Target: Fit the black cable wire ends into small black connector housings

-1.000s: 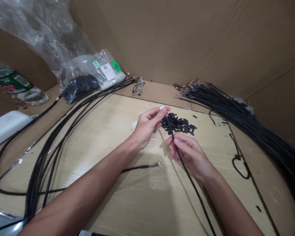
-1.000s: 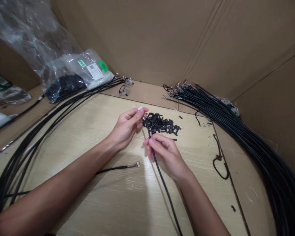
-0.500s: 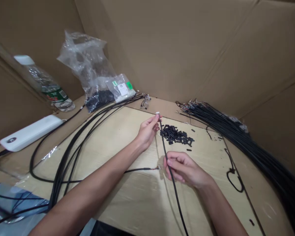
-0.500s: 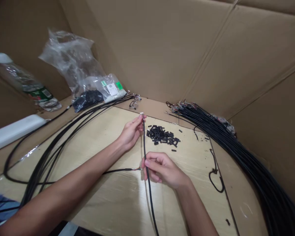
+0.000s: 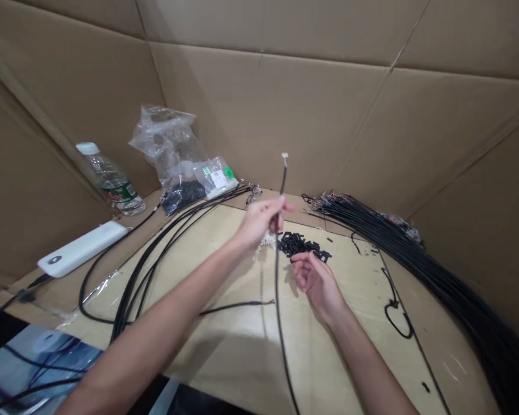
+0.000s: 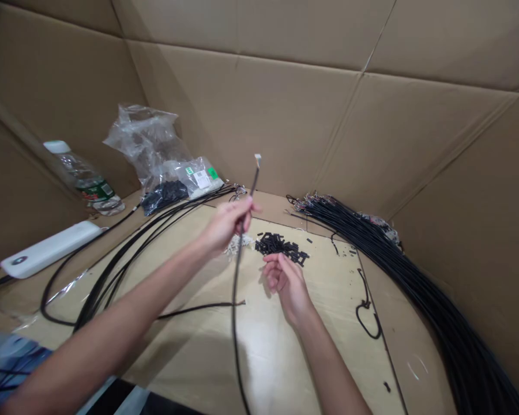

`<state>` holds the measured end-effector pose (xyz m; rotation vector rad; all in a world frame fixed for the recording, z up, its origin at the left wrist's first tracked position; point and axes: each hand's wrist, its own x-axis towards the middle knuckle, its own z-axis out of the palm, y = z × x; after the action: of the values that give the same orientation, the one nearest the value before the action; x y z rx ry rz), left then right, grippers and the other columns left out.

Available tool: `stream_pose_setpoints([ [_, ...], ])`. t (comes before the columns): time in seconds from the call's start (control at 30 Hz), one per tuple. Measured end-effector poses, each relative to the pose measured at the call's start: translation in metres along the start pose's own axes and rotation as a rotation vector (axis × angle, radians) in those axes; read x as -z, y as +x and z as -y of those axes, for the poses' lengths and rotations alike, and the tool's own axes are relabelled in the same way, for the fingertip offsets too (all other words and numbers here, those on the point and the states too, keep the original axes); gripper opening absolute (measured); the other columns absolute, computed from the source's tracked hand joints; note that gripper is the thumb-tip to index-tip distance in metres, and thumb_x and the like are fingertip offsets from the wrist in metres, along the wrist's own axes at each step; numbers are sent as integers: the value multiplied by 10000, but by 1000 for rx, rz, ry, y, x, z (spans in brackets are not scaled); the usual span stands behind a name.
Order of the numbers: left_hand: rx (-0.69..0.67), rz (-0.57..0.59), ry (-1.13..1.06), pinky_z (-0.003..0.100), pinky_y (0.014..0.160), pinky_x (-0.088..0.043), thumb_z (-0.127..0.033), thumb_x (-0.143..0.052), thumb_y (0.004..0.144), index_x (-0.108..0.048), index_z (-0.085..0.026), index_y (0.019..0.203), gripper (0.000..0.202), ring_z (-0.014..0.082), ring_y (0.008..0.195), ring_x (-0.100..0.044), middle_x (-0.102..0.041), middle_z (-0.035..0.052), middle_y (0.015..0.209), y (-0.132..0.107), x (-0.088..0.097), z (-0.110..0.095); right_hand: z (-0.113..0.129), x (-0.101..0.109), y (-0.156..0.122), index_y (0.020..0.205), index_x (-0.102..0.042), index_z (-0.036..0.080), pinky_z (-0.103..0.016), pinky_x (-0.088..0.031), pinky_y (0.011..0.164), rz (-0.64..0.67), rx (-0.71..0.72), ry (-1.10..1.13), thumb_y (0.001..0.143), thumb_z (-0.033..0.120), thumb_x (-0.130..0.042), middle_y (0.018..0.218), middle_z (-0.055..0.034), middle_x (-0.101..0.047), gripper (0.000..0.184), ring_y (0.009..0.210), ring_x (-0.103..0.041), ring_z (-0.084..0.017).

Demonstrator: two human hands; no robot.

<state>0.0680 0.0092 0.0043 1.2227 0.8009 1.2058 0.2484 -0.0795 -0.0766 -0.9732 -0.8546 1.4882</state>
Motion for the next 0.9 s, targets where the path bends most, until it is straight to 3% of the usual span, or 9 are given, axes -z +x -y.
stream_pose_setpoints([
  [0.1,-126,-102,-11,310,523,-185,-543,-759,1044,-812,-191,906,382,107,491,-254,-383,-57,528,1,30,-63,-2,5,4,941,-791,170,-224,-387,443,-79,64,10,776,672,-948,714,10,-672,551,527,-497,-102],
  [0.23,-240,-221,64,332,564,-109,-337,-703,1093,-783,-197,887,262,140,571,-85,-213,-62,521,-14,62,-145,-1,6,3,939,-773,181,-210,-385,437,-70,79,23,786,626,-956,706,26,-671,505,522,-505,-95],
  [0.3,-327,-241,157,330,587,-99,-427,-802,1019,-778,-201,912,252,146,609,-83,-202,-54,536,-17,74,-172,-3,0,-3,967,-783,166,-200,-376,416,17,47,3,826,592,-957,753,-4,-733,480,510,-530,-90],
  [0.37,-387,-298,253,326,626,-130,-517,-855,960,-779,-225,932,303,149,637,-114,-196,-50,562,-13,83,-183,-10,-12,-13,1033,-789,151,-192,-389,399,238,-54,-40,908,567,-921,877,-65,-817,454,502,-574,-85],
  [0.5,-386,-479,462,352,677,-187,-742,-824,928,-822,-244,939,497,134,627,-238,-345,-20,620,9,89,-165,-40,-46,-35,1281,-728,181,-211,-540,439,736,-309,-11,897,615,-944,1292,-143,-816,619,570,-724,-97],
  [0.6,-233,-516,488,351,655,-228,-633,-733,1021,-826,-231,929,423,151,626,-289,-416,-11,633,26,79,-131,-60,-75,-50,1479,-630,253,-244,-638,529,892,-414,-14,877,669,-948,1586,-188,-671,798,680,-790,-108],
  [0.67,-157,-500,525,328,671,-291,-434,-652,1087,-817,-190,954,323,153,642,-353,-477,-13,657,33,69,-110,-68,-91,-57,1432,-648,242,-245,-640,550,939,-469,13,825,735,-954,1554,-174,-682,839,690,-780,-106],
  [0.73,-109,-507,589,317,679,-302,-304,-645,1063,-754,-168,831,290,154,653,-386,-474,-21,637,38,60,-92,-70,-106,-62,1318,-699,203,-257,-637,569,987,-504,28,772,783,-960,1379,-132,-758,837,664,-749,-102],
  [0.9,-82,-453,633,315,677,-275,-235,-637,1008,-576,-192,631,385,146,650,-367,-455,-29,602,47,56,-65,-78,-138,-61,1210,-663,231,-240,-557,465,906,-476,-17,585,749,-1072,908,45,-710,909,549,-661,-110],
])
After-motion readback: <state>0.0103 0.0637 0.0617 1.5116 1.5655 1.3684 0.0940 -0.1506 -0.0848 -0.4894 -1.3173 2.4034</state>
